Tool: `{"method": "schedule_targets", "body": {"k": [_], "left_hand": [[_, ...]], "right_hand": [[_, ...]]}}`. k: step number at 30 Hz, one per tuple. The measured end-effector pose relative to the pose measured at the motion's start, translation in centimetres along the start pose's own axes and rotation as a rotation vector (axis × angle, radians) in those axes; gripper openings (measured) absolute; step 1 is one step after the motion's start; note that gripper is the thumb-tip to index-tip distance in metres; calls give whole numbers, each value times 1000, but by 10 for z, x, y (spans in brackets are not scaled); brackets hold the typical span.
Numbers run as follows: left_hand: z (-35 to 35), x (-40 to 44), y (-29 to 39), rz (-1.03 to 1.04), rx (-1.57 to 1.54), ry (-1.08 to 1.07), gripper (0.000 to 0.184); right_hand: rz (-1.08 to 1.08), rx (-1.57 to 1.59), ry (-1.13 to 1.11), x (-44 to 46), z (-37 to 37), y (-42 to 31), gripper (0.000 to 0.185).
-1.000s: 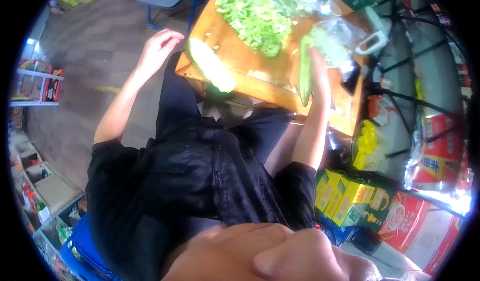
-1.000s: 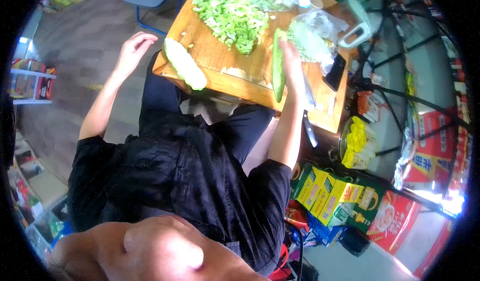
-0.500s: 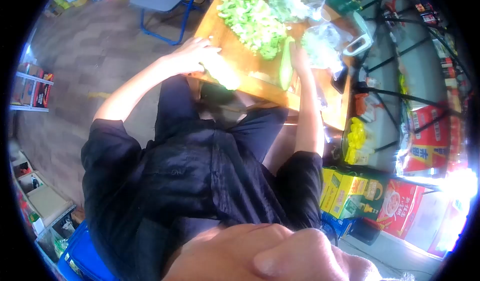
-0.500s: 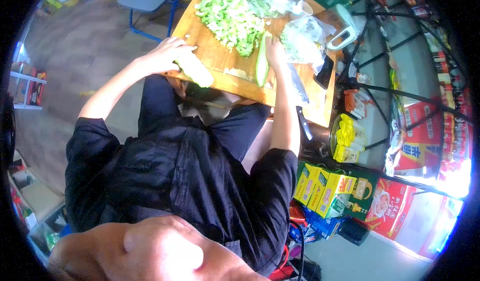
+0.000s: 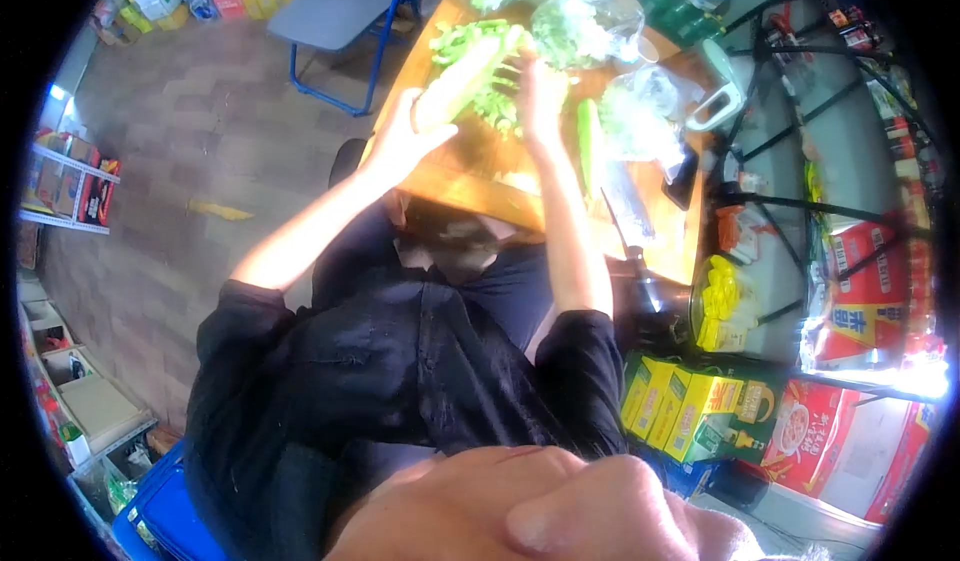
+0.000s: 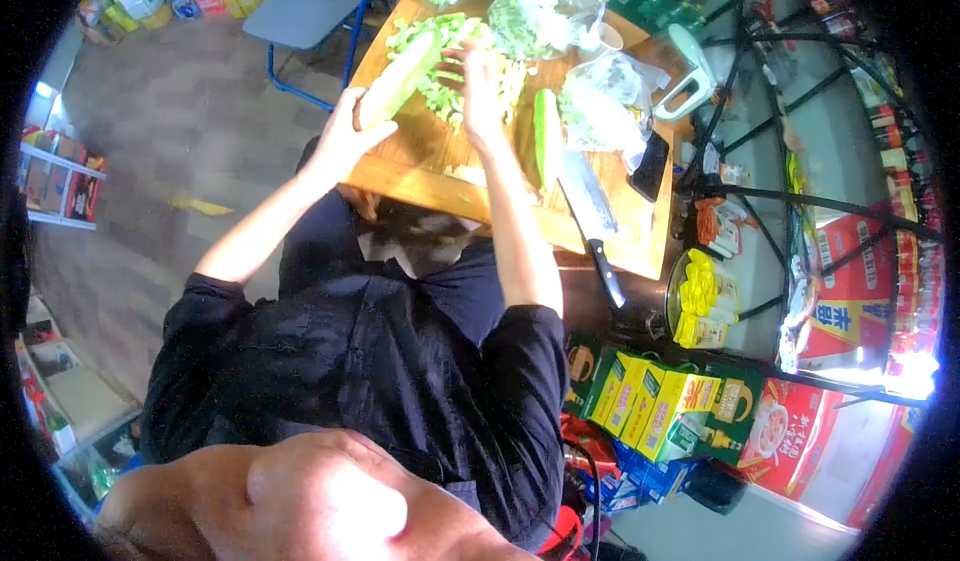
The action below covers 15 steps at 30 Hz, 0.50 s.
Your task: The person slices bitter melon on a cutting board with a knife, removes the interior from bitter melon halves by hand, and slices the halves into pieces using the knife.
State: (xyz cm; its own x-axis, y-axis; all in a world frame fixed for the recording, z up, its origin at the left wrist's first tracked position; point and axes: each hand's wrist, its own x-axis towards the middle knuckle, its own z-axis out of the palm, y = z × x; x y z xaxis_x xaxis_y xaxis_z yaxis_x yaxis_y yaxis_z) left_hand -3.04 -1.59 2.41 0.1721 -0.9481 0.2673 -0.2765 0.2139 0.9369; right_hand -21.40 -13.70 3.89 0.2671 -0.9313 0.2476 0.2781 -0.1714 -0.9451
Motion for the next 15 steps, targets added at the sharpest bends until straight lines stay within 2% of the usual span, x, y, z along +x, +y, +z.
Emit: {"method": "schedule_targets", "body": {"k": [1,2,3,4,6,7,8,9,10,11,15], "left_hand": [[8,2,14,-25,53,-13,66],[23,7,4,0,-200,-39,74],[28,10,25,6,-120,-80,77],[30,10,44,11,-38,-120,81],[36,16,35,120,115,-103,76],[38,19,31,174,192,-88,73],[41,24,21,344,382,63,69],[38,35,31,355,393,62,69],[32,48,48,512,464,67,62],[27,59,61,666,533,70,56],[48,106,72,783,623,6,42]], "right_hand": [[22,87,34,5,10,8,55],[44,176,65,9,20,11,58],[116,478,-38,10,35,-5,59],[100,486,-47,18,32,-5,59],[259,720,-6,32,26,-2,60],[275,721,28,35,24,-7,61],[262,733,22,37,22,-12,61],[277,719,11,38,19,-18,60],[296,705,3,41,15,-20,60],[252,702,-110,44,6,-13,59],[222,681,-80,41,4,-12,56]]}}
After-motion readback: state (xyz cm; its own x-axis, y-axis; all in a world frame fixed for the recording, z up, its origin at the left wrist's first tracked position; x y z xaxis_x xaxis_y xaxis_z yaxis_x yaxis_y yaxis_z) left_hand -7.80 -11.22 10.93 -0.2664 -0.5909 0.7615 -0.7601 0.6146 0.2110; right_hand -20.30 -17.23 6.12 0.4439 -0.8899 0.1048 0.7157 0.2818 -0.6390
